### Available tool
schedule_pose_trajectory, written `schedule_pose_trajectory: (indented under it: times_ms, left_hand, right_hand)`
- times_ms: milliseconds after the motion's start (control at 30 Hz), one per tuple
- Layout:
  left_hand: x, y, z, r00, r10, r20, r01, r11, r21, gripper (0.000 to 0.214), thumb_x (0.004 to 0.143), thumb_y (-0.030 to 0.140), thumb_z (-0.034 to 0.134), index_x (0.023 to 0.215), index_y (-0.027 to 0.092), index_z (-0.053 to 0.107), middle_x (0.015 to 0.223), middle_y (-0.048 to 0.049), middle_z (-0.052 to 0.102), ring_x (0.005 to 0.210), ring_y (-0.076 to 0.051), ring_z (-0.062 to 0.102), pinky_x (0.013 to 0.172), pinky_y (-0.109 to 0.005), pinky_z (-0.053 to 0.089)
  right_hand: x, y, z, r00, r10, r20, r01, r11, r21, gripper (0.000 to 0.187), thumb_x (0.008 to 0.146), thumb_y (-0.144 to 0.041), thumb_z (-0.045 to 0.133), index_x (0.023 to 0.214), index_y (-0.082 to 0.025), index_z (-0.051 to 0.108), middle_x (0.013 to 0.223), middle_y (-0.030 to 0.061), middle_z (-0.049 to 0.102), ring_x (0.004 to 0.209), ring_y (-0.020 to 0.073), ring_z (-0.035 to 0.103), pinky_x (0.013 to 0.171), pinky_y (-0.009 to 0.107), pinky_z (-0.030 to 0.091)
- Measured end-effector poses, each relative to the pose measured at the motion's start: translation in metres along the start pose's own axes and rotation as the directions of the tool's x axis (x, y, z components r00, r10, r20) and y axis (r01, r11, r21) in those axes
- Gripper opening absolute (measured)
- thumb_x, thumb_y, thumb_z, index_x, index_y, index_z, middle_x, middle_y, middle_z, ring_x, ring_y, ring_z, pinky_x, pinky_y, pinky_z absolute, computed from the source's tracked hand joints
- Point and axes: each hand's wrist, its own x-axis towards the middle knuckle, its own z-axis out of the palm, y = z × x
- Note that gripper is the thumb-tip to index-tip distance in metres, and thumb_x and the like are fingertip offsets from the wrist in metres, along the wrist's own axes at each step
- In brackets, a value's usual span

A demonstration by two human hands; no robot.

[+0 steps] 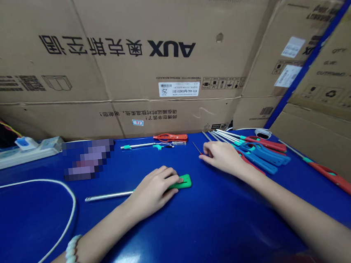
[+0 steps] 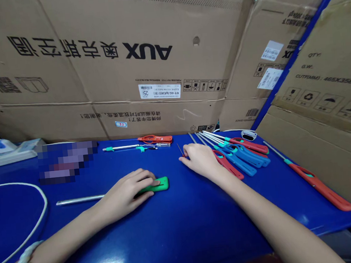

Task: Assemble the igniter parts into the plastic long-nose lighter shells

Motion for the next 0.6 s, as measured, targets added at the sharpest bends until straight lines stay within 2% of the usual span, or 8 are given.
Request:
schedule_pose_trajectory:
  times_ms: [100,267,333,400,433,500,533,600]
  left_hand:
    - [-0.001,-0.001,0.001,1.000,0.002,0.001,-0.002,1.000,-0.010,0.019,0.093,0.023,0.049,0.108,0.021,0.061,0.105,-0.0059,0.061,0.094,-0.020,0.056,0.086,-0.035,0.046]
    - [-0.001,-0.001,0.000,1.000,0.011,-0.008,-0.011,1.000,-0.016,0.020,0.093,0.023,0.049,0.109,0.022,0.060,0.105,-0.0057,0.061,0.094,-0.020,0.055,0.086,-0.034,0.046]
    - [-0.001,-0.001,0.000,1.000,0.000,0.004,0.000,1.000,-0.013,0.020,0.092,0.022,0.049,0.109,0.021,0.060,0.105,-0.0058,0.061,0.094,-0.020,0.056,0.085,-0.034,0.046]
    - [-0.001,0.000,-0.001,1.000,-0.011,0.014,0.011,1.000,-0.011,0.019,0.092,0.021,0.049,0.108,0.021,0.060,0.105,-0.0062,0.060,0.095,-0.021,0.056,0.084,-0.033,0.046]
    - [-0.001,0.000,-0.001,1.000,-0.012,0.014,0.013,1.000,-0.011,0.019,0.093,0.021,0.049,0.108,0.021,0.060,0.105,-0.0063,0.060,0.095,-0.021,0.056,0.084,-0.033,0.046]
    - [-0.001,0.001,-0.001,1.000,-0.006,0.012,0.006,1.000,-0.014,0.020,0.093,0.022,0.048,0.108,0.022,0.060,0.105,-0.0064,0.060,0.095,-0.021,0.056,0.084,-0.033,0.046]
    - [-0.001,0.001,-0.001,1.000,0.001,0.010,-0.001,1.000,-0.018,0.020,0.093,0.022,0.047,0.109,0.022,0.060,0.105,-0.0063,0.060,0.095,-0.020,0.056,0.084,-0.032,0.046]
    - [-0.001,0.001,-0.001,1.000,0.014,0.006,-0.014,1.000,-0.025,0.021,0.094,0.023,0.046,0.109,0.023,0.060,0.105,-0.0062,0.060,0.095,-0.020,0.056,0.084,-0.032,0.046]
  right_hand:
    - [0.001,0.003,0.010,0.996,0.080,0.042,-0.071,0.980,-0.186,0.021,0.084,-0.037,0.059,0.081,-0.016,0.061,0.079,0.0104,0.068,0.073,0.0237,0.065,0.058,0.027,0.040]
    - [0.004,0.016,-0.003,0.987,0.159,-0.028,-0.161,0.969,-0.186,0.013,0.084,-0.024,0.051,0.080,-0.015,0.060,0.083,0.0143,0.068,0.077,0.0253,0.066,0.063,0.030,0.044]
    - [0.005,0.021,-0.016,0.960,0.192,-0.202,-0.207,0.977,-0.058,0.010,0.083,-0.024,0.053,0.080,-0.016,0.058,0.084,0.0123,0.068,0.079,0.0255,0.065,0.066,0.031,0.045]
    - [0.003,0.022,-0.026,0.901,0.213,-0.379,-0.112,0.956,0.271,0.008,0.083,-0.026,0.054,0.081,-0.018,0.053,0.082,0.0086,0.067,0.073,0.0220,0.064,0.065,0.031,0.047]
    - [0.002,0.019,-0.029,0.877,0.224,-0.425,-0.008,0.891,0.454,0.009,0.084,-0.028,0.053,0.083,-0.019,0.051,0.084,0.0075,0.067,0.069,0.0196,0.064,0.063,0.030,0.048]
    - [-0.002,0.009,-0.029,0.886,0.200,-0.418,0.193,0.660,0.726,0.010,0.088,-0.030,0.049,0.089,-0.021,0.045,0.090,0.0068,0.067,0.063,0.0156,0.063,0.058,0.028,0.050]
    - [-0.004,0.002,-0.026,0.906,0.163,-0.391,0.243,0.557,0.795,0.011,0.089,-0.031,0.048,0.091,-0.021,0.043,0.089,0.0057,0.066,0.062,0.0147,0.063,0.056,0.028,0.051]
    - [-0.009,-0.011,-0.020,0.946,0.049,-0.322,0.267,0.451,0.852,0.011,0.091,-0.031,0.046,0.095,-0.022,0.041,0.082,0.0022,0.064,0.059,0.0125,0.062,0.055,0.026,0.051]
